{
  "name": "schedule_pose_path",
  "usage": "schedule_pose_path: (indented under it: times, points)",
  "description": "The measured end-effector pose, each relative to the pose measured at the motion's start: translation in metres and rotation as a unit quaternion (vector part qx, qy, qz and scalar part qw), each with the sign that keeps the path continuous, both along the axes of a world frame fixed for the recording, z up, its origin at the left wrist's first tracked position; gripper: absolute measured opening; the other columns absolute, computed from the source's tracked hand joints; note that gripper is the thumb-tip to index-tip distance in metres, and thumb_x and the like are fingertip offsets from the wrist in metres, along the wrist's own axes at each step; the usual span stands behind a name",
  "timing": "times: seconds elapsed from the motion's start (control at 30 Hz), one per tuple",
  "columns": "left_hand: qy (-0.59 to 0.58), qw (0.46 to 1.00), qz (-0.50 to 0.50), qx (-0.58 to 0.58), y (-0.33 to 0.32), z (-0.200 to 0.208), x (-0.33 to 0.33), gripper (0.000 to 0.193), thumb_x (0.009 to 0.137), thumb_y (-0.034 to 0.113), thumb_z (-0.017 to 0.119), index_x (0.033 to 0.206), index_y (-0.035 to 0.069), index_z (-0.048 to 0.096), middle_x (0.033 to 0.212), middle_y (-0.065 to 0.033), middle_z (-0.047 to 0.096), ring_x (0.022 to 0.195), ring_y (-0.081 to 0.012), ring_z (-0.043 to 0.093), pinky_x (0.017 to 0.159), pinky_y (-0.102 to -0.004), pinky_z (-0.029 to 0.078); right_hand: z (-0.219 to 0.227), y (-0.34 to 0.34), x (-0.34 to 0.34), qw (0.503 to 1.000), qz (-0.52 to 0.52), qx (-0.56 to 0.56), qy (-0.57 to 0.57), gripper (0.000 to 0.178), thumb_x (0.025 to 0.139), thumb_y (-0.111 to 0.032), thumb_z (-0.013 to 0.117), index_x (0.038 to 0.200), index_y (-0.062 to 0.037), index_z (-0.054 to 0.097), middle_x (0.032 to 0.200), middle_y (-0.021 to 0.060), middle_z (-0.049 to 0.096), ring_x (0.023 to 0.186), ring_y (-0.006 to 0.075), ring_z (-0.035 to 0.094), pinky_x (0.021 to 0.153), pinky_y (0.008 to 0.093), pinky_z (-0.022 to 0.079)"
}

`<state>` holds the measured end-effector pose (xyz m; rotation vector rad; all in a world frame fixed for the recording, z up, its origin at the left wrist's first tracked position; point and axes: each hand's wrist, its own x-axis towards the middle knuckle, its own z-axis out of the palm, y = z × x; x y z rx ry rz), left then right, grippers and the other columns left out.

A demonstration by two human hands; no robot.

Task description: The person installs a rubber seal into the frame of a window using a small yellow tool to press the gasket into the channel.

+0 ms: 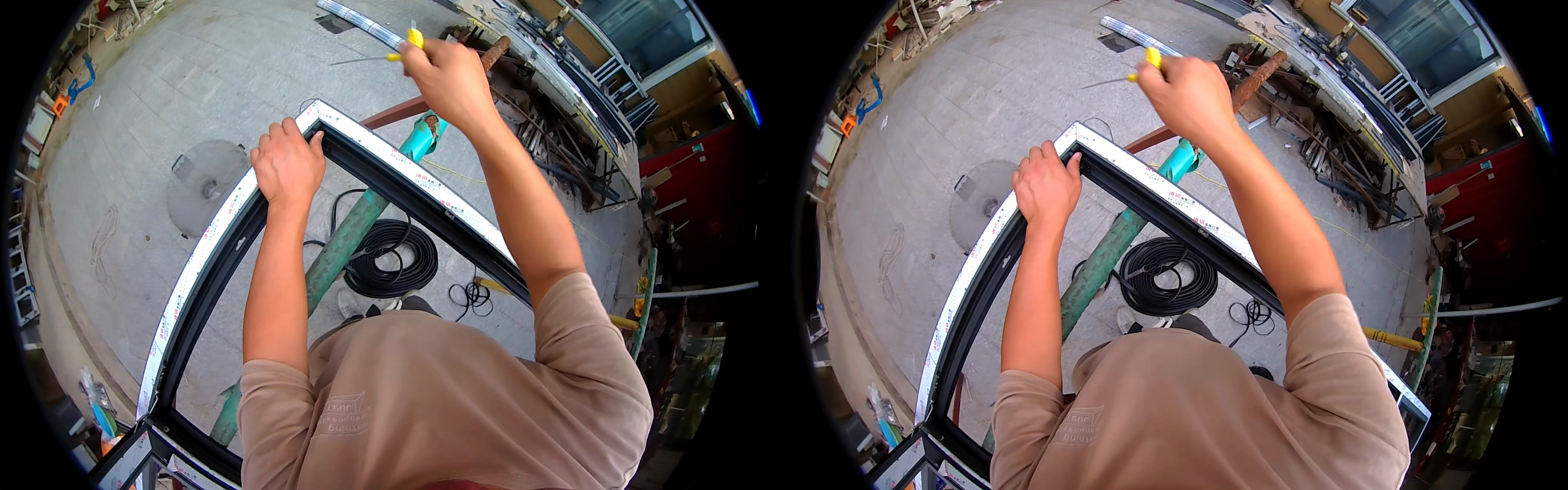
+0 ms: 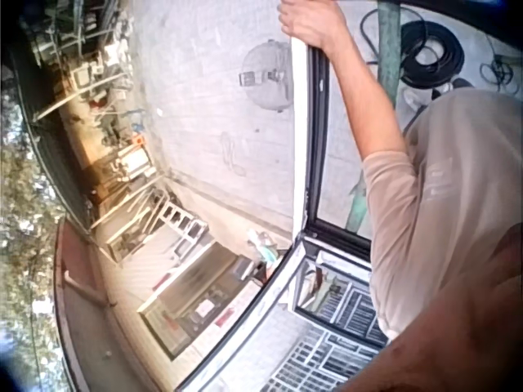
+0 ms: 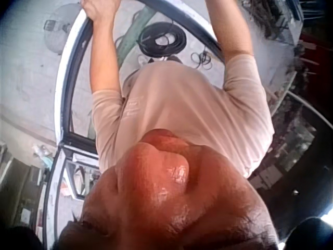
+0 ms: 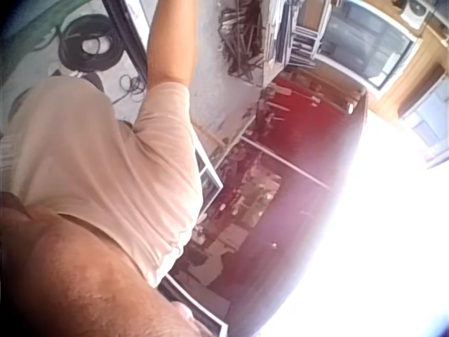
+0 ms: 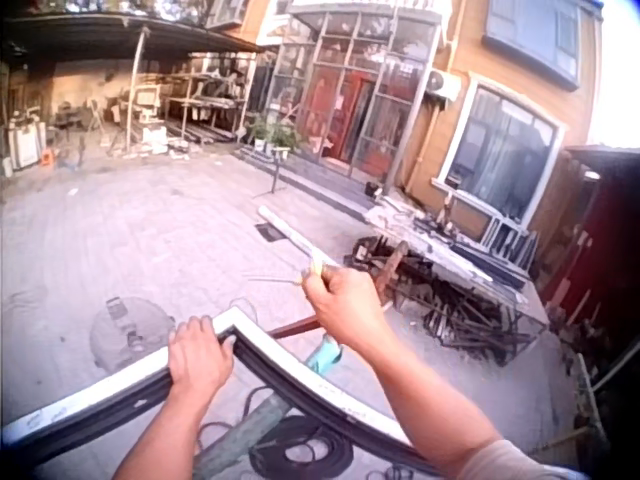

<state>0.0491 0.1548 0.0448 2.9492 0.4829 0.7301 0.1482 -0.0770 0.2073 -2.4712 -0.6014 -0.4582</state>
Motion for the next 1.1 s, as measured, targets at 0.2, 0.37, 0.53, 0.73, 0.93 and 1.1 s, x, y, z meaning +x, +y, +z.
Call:
schedule_pose_path:
  times: [0.2,0.37,0.53,0.73,0.93,1.1]
  points:
    - [0.017,0.999,0.001,0.03,0.0,-0.001,0.0,0.048,0.108,0.053,0.083,0.117,0.007,0.072,0.11,-0.0136,0.076,0.107,-0.0364,0.079,0.093,-0.0531,0.06,-0.092,-0.058,-0.025,0.923,-0.065,0.322,0.199,0.059,0.12,-0.049,0.067,0.091,0.0002,0.083,0.075,0.0046,0.07,0.071,0.0148,0.063,0.069,0.037,0.053]
    - [0.036,0.999,-0.005,0.025,0.002,0.003,0.001,0.049,0.111,0.053,0.08,0.118,0.005,0.071,0.114,-0.0162,0.077,0.109,-0.0401,0.079,0.094,-0.0575,0.062,-0.135,-0.077,-0.017,0.908,-0.073,0.358,0.204,0.057,0.121,-0.047,0.067,0.092,-0.0005,0.083,0.077,0.0022,0.07,0.071,0.012,0.062,0.067,0.0353,0.05]
    - [0.042,0.998,-0.037,-0.018,0.01,0.008,-0.003,0.048,0.112,0.045,0.08,0.132,0.001,0.074,0.121,-0.02,0.079,0.12,-0.0431,0.077,0.103,-0.0592,0.06,-0.148,-0.074,-0.003,0.904,-0.066,0.366,0.209,0.058,0.119,-0.049,0.066,0.092,-0.0014,0.085,0.075,0.0037,0.068,0.071,0.0156,0.063,0.069,0.0385,0.051]
    - [0.059,0.992,-0.024,-0.111,0.018,0.012,-0.001,0.053,0.111,0.038,0.082,0.148,0.001,0.074,0.136,-0.023,0.079,0.134,-0.0461,0.074,0.112,-0.0596,0.058,-0.137,-0.068,-0.018,0.92,-0.055,0.325,0.212,0.057,0.117,-0.05,0.067,0.095,-0.0021,0.089,0.077,0.0115,0.076,0.077,0.0229,0.073,0.078,0.0425,0.058]
    - [0.101,0.989,0.0,-0.105,0.013,0.022,0.001,0.06,0.104,0.03,0.091,0.154,0.003,0.074,0.143,-0.0241,0.079,0.137,-0.0465,0.074,0.115,-0.0579,0.058,-0.123,-0.062,-0.024,0.919,-0.046,0.319,0.228,0.057,0.116,-0.051,0.067,0.095,-0.0022,0.089,0.081,0.0155,0.081,0.079,0.0297,0.08,0.081,0.0449,0.061]
    - [0.061,0.994,-0.03,-0.09,0.015,0.014,-0.009,0.069,0.102,0.025,0.092,0.163,0.002,0.069,0.157,-0.0274,0.073,0.146,-0.0485,0.069,0.124,-0.0566,0.054,-0.126,-0.061,-0.02,0.918,-0.048,0.324,0.223,0.058,0.115,-0.053,0.065,0.096,-0.0036,0.09,0.083,0.0199,0.082,0.081,0.0371,0.082,0.082,0.0493,0.062]
